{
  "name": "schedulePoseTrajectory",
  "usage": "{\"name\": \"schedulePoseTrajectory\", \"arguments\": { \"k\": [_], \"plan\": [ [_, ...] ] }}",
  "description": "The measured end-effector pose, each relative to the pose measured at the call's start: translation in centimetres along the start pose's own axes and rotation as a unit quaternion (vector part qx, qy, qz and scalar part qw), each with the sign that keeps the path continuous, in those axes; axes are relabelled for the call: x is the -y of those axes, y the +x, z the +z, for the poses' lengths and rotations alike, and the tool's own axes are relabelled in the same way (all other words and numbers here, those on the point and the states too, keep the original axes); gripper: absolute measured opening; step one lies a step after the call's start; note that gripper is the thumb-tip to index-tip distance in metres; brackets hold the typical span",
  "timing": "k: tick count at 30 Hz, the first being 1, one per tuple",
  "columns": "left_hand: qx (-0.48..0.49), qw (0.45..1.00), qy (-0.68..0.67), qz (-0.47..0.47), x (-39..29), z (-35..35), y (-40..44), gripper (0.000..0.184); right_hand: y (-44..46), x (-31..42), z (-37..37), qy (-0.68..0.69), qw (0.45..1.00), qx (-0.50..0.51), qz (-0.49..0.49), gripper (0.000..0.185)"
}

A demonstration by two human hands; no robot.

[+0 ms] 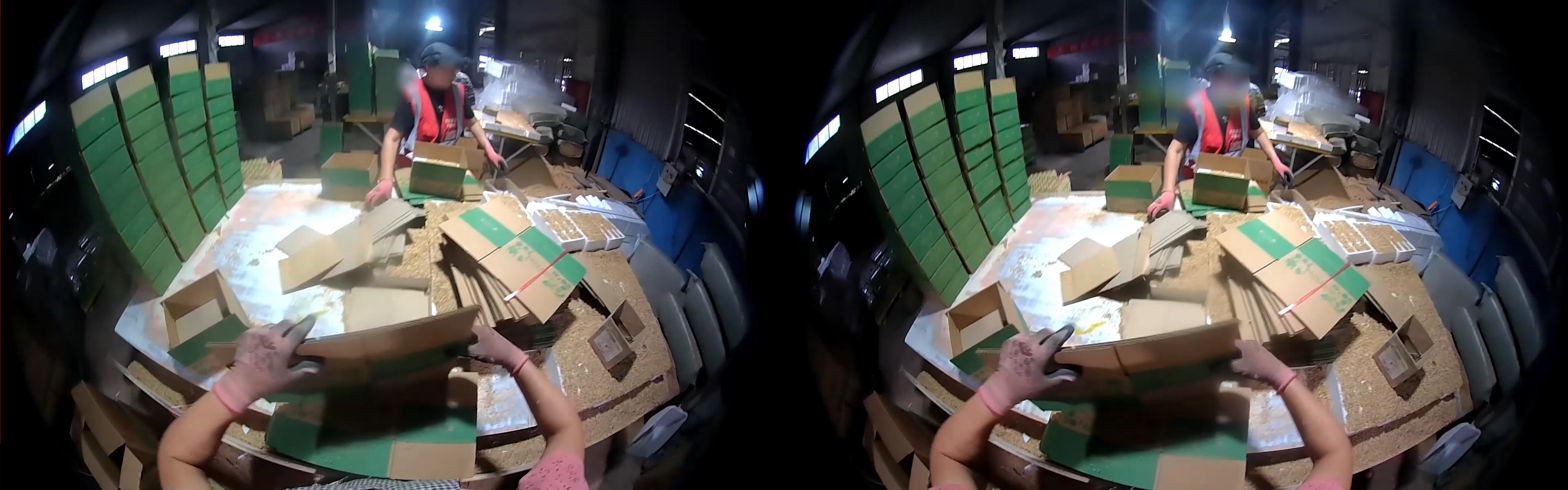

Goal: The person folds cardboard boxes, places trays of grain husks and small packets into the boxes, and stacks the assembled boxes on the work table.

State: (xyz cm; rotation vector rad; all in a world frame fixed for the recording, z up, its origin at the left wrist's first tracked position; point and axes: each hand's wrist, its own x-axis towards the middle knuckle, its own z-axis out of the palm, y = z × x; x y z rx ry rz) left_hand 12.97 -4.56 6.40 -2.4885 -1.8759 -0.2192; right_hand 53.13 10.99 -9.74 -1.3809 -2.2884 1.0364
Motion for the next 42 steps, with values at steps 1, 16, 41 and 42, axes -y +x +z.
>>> {"name": "schedulePoseTrajectory", "arguments": {
  "k": [1, 16, 41, 42],
  "plan": [
    [0.012, 1.0, 0.004, -0.002, 0.0, 0.2, -0.2, 0.063, -2.4, 6.1, -1.3, 0.025, 0.983, -0.152, -0.096, 0.062],
    [0.082, 0.964, -0.19, -0.165, 1.4, 0.9, 1.8, 0.061, -4.6, 17.7, 0.0, -0.027, 0.845, -0.132, -0.517, 0.031],
    [-0.104, 0.955, -0.207, 0.186, 4.3, 10.0, -0.1, 0.102, -13.4, 11.1, 13.6, 0.479, 0.873, -0.005, 0.093, 0.05],
    [-0.117, 0.939, -0.247, 0.211, 4.5, 8.9, 0.1, 0.101, -13.4, 11.5, 12.8, 0.558, 0.823, 0.005, 0.105, 0.05]
  ]
}}
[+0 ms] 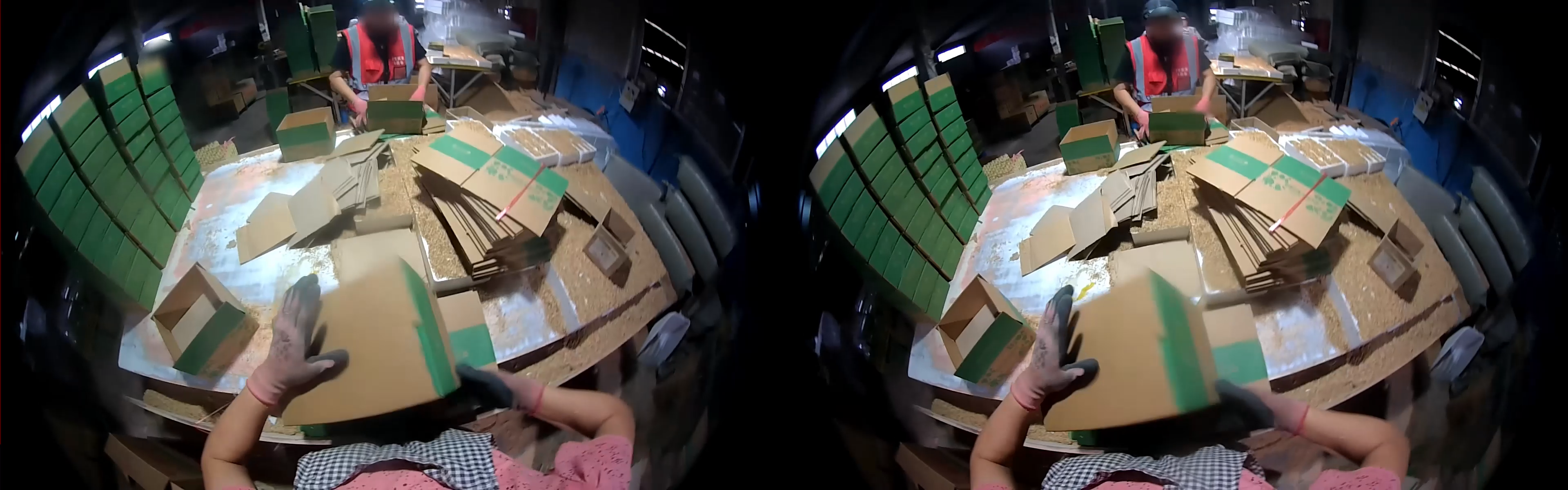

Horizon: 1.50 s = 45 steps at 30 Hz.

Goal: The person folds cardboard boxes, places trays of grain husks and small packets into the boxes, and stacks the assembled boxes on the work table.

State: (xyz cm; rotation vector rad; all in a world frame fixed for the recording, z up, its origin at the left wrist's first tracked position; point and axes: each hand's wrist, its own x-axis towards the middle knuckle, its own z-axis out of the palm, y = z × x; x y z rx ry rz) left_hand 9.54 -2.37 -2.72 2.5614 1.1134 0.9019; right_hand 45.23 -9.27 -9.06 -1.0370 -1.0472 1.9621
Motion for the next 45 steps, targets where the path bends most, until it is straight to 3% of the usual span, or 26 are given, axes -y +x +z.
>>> {"name": "schedulePoseTrajectory", "arguments": {
  "k": [2, 3, 4, 6, 7, 9, 10, 11, 13, 14, 17, 18, 20, 22, 23, 25, 28, 32, 35, 38, 39, 40, 41, 42, 44, 45],
  "plan": [
    [-0.076, 0.99, -0.085, 0.086, 0.6, 0.3, -1.2, 0.086, -0.4, 3.8, 0.7, 0.049, 0.998, -0.007, -0.04, 0.047],
    [-0.153, 0.946, -0.277, -0.067, 0.5, 2.7, -2.9, 0.075, -0.7, 7.7, 2.3, -0.101, 0.982, -0.016, -0.157, 0.044],
    [-0.214, 0.838, -0.451, -0.218, 0.3, 5.2, -3.8, 0.065, -1.0, 11.3, 3.6, -0.329, 0.892, -0.041, -0.307, 0.042],
    [-0.152, 0.657, -0.726, -0.136, 3.1, 5.3, -4.1, 0.061, 0.8, 13.1, 8.1, -0.647, 0.591, -0.069, -0.476, 0.038],
    [-0.256, 0.564, -0.77, -0.153, 3.0, 5.6, -4.3, 0.051, 2.8, 11.5, 11.9, -0.694, 0.596, -0.038, -0.402, 0.028],
    [-0.191, 0.878, -0.382, -0.218, -0.4, 4.4, -1.9, 0.056, 8.1, 2.3, 13.2, -0.544, 0.654, 0.134, -0.508, 0.013],
    [-0.19, 0.844, -0.426, -0.266, -2.8, 4.7, -0.3, 0.057, 8.3, -1.6, 14.2, -0.632, 0.585, 0.126, -0.493, 0.018],
    [-0.136, 0.876, -0.391, -0.246, -1.4, 5.4, -0.5, 0.057, 5.8, 1.0, 13.8, -0.647, 0.609, 0.191, -0.418, 0.025],
    [-0.121, 0.906, -0.338, -0.223, 1.3, 6.4, -2.2, 0.054, 1.3, 5.9, 7.8, -0.436, 0.806, 0.01, -0.4, 0.041],
    [-0.16, 0.851, -0.418, -0.274, -2.1, 6.1, -0.8, 0.057, -0.1, 6.6, 2.7, -0.389, 0.804, -0.115, -0.435, 0.042],
    [-0.107, 0.895, -0.33, -0.281, 0.5, 5.7, -2.1, 0.049, -4.5, 2.6, -20.6, -0.232, 0.591, -0.675, -0.375, 0.054],
    [-0.083, 0.912, -0.308, -0.257, 2.0, 5.9, -2.6, 0.045, -6.0, -0.5, -27.7, -0.134, 0.54, -0.764, -0.327, 0.06],
    [-0.11, 0.861, -0.364, -0.338, -0.8, 6.3, -0.2, 0.036, -7.4, -6.8, -37.8, 0.021, 0.526, -0.767, -0.367, 0.071],
    [-0.105, 0.909, -0.209, -0.346, -1.8, 6.5, 1.1, 0.032, -7.6, -11.0, -41.8, 0.148, 0.673, -0.653, -0.315, 0.077],
    [-0.081, 0.929, -0.147, -0.328, -0.4, 6.4, 0.5, 0.031, -6.0, -12.9, -43.5, 0.012, 0.657, -0.688, -0.308, 0.08],
    [-0.078, 0.932, -0.128, -0.33, -0.2, 6.5, 0.7, 0.031, -6.2, -15.6, -45.4, 0.079, 0.709, -0.627, -0.313, 0.083],
    [-0.076, 0.929, -0.145, -0.332, -0.4, 6.3, 0.3, 0.033, -9.0, -10.8, -35.5, 0.168, 0.733, -0.596, -0.282, 0.087],
    [-0.067, 0.925, -0.193, -0.319, 0.1, 5.7, 0.1, 0.035, -10.6, -16.1, -31.0, 0.199, 0.716, -0.588, -0.319, 0.072],
    [-0.091, 0.928, -0.217, -0.288, -1.0, 5.6, 0.9, 0.034, -14.9, -12.0, -24.9, 0.348, 0.79, -0.417, -0.283, 0.061],
    [-0.072, 0.932, -0.243, -0.261, 0.0, 5.0, 1.4, 0.039, -16.0, -8.9, -21.4, 0.384, 0.805, -0.375, -0.252, 0.051],
    [-0.066, 0.911, -0.293, -0.284, 0.4, 4.9, 1.6, 0.043, -16.5, -7.4, -20.4, 0.376, 0.811, -0.372, -0.251, 0.051],
    [-0.059, 0.921, -0.279, -0.267, 0.2, 4.5, 2.5, 0.046, -17.0, -6.0, -19.5, -0.045, 0.859, -0.434, -0.268, 0.048],
    [-0.076, 0.932, -0.255, -0.247, 1.9, 5.3, 2.7, 0.048, -17.6, -4.3, -18.4, -0.457, 0.748, -0.416, -0.241, 0.044],
    [-0.043, 0.927, -0.261, -0.266, 2.1, 5.1, 3.6, 0.05, -17.5, -0.2, -15.2, -0.462, 0.757, -0.391, -0.245, 0.049],
    [-0.047, 0.926, -0.257, -0.271, 1.6, 5.0, 5.9, 0.051, -16.1, 4.5, -12.8, -0.034, 0.919, -0.266, -0.287, 0.048],
    [-0.052, 0.928, -0.268, -0.253, 0.2, 4.3, 7.1, 0.05, -15.6, 8.1, -10.8, -0.207, 0.893, -0.236, -0.322, 0.047]
  ]
}}
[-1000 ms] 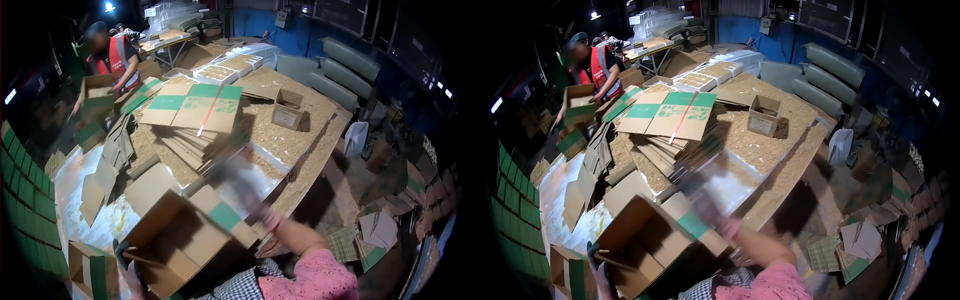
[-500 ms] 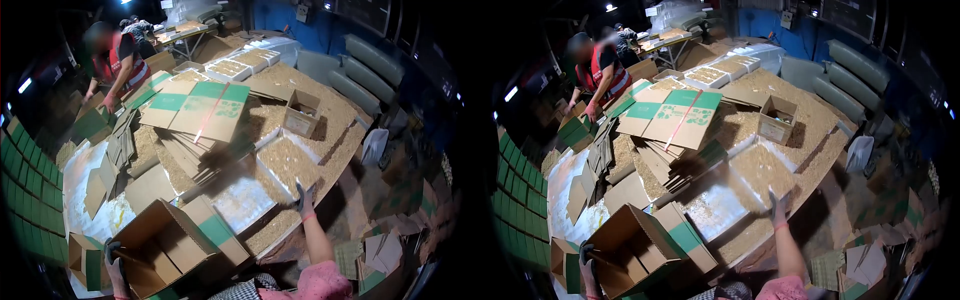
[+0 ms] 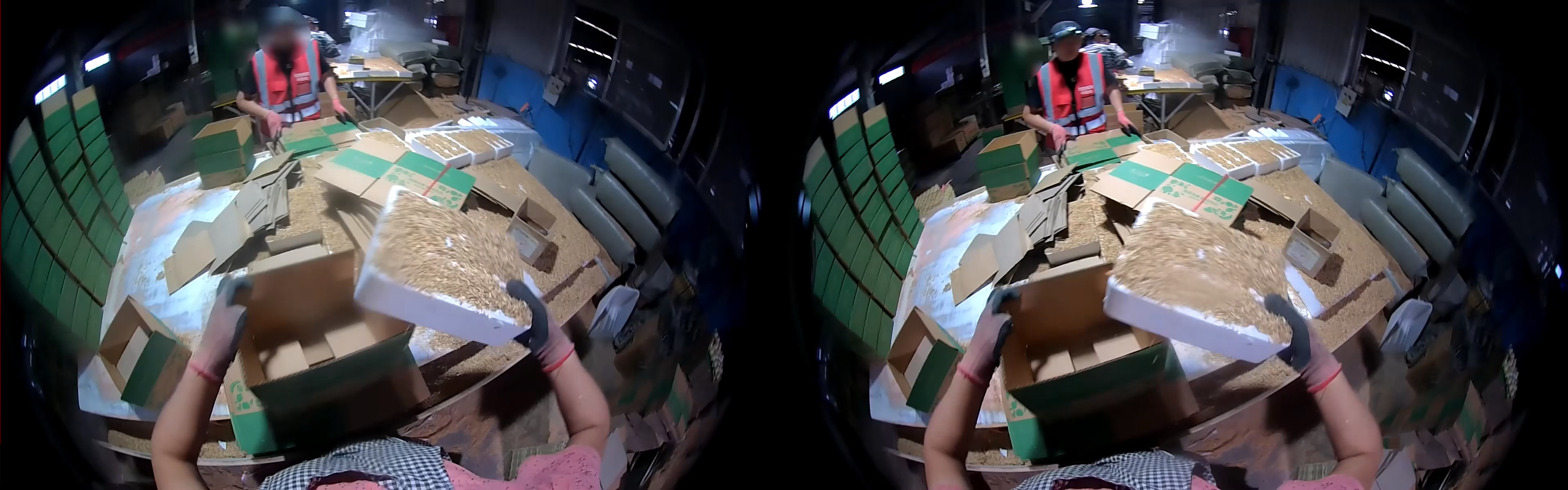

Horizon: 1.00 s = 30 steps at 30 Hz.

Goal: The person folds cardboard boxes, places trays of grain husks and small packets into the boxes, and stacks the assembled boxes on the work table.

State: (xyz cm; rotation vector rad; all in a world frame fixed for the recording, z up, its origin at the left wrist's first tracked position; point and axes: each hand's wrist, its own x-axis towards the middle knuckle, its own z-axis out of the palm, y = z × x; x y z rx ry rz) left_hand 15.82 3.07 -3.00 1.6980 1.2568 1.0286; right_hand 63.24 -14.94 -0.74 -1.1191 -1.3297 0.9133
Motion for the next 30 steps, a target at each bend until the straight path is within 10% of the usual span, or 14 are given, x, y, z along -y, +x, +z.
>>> {"name": "schedulePoseTrajectory", "arguments": {
  "k": [5, 8, 12, 14, 16, 17, 23, 25, 27, 30],
  "plan": [
    [-0.039, 0.982, 0.084, 0.167, -6.1, 2.1, 1.1, 0.056, 7.8, 5.7, 1.8, -0.4, 0.86, 0.229, -0.217, 0.056],
    [-0.037, 0.98, 0.075, 0.182, -5.9, 2.3, 0.7, 0.053, 10.2, 8.4, 9.9, -0.113, 0.957, 0.219, 0.151, 0.1],
    [-0.04, 0.991, 0.047, 0.118, -3.4, -0.8, -2.1, 0.05, 13.5, -0.9, 16.1, -0.12, 0.912, 0.369, 0.134, 0.108],
    [-0.026, 0.996, -0.089, 0.005, 0.1, -3.9, -4.0, 0.063, 14.7, -2.9, 19.6, -0.288, 0.843, 0.434, 0.13, 0.059],
    [-0.03, 0.999, 0.039, -0.013, 0.5, -6.1, -5.6, 0.062, 16.1, -6.8, 25.1, -0.589, 0.531, 0.543, -0.277, 0.03],
    [-0.039, 0.989, -0.109, -0.089, 0.1, -6.3, -6.3, 0.053, 16.8, -9.6, 27.0, -0.538, 0.621, 0.552, -0.143, 0.029],
    [-0.081, 0.991, -0.015, -0.109, 0.1, -7.1, -7.5, 0.059, 16.5, -7.0, 35.3, -0.698, 0.382, 0.567, -0.211, 0.031],
    [-0.104, 0.986, -0.013, -0.126, 1.3, -8.0, -7.5, 0.055, 17.0, -5.6, 33.9, -0.641, 0.503, 0.457, -0.357, 0.039],
    [-0.117, 0.986, -0.012, -0.118, 2.4, -8.3, -7.0, 0.041, 22.3, -3.0, 31.9, -0.472, 0.775, 0.332, -0.259, 0.04],
    [-0.136, 0.977, 0.141, -0.085, 1.9, -8.8, -6.0, 0.018, 33.5, -13.0, 30.4, -0.341, 0.901, 0.185, -0.194, 0.059]
  ]
}}
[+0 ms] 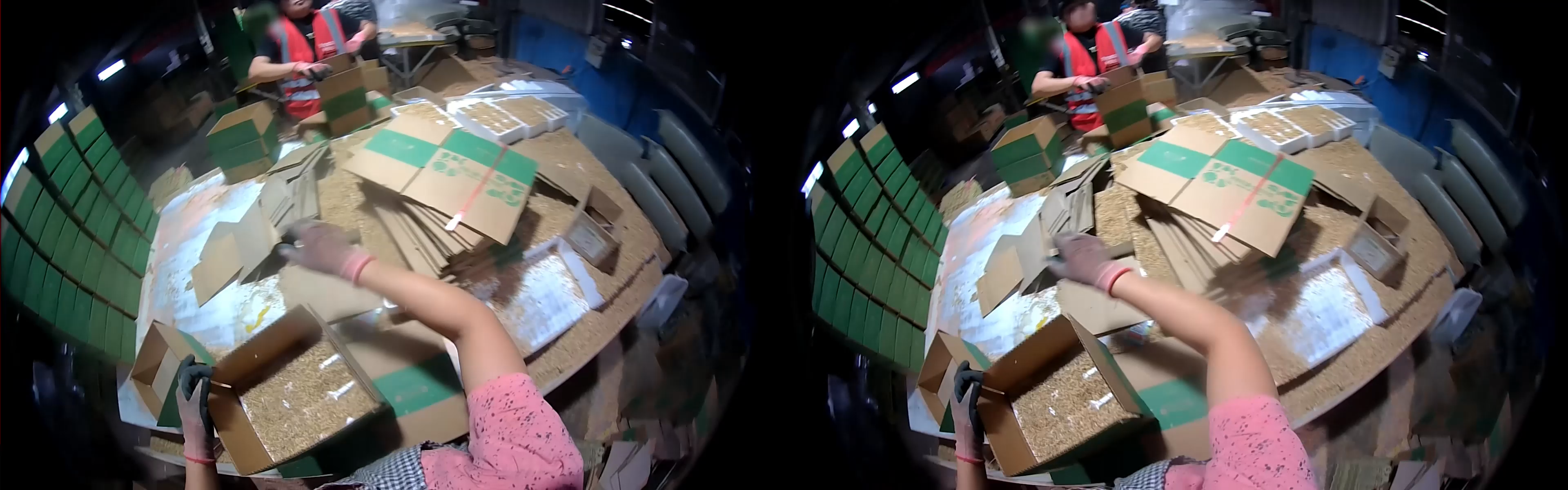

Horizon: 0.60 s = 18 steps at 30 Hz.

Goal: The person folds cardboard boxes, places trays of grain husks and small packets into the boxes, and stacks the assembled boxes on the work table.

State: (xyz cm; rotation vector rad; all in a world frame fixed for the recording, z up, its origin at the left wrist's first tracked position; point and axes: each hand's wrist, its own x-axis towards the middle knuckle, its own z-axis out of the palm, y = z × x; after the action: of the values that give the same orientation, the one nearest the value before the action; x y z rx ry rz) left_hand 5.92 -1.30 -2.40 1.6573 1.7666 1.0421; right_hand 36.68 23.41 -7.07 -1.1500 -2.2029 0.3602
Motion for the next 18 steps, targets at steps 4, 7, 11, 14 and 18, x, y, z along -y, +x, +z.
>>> {"name": "schedulePoseTrajectory", "arguments": {
  "k": [4, 7, 11, 14, 18],
  "plan": [
    [-0.066, 0.996, -0.053, 0.022, -3.0, 0.9, 2.8, 0.023, 0.6, -12.6, 12.0, -0.103, 0.949, 0.297, 0.001, 0.108],
    [-0.015, 0.999, -0.015, 0.026, -4.1, 1.0, 5.3, 0.03, 0.7, -14.8, 15.7, -0.2, 0.916, 0.346, -0.014, 0.12],
    [0.065, 0.994, 0.053, 0.069, -5.0, 1.7, 9.3, 0.045, 2.7, -14.2, 14.9, -0.002, 0.93, 0.344, 0.129, 0.096],
    [0.007, 0.969, 0.174, 0.173, -5.8, 4.6, 13.1, 0.077, 4.3, -10.6, 11.8, 0.118, 0.973, 0.194, -0.051, 0.055],
    [0.109, 0.854, 0.434, 0.267, -6.1, 6.1, 18.6, 0.069, 4.4, -2.8, 3.5, 0.139, 0.955, 0.022, -0.261, 0.038]
  ]
}}
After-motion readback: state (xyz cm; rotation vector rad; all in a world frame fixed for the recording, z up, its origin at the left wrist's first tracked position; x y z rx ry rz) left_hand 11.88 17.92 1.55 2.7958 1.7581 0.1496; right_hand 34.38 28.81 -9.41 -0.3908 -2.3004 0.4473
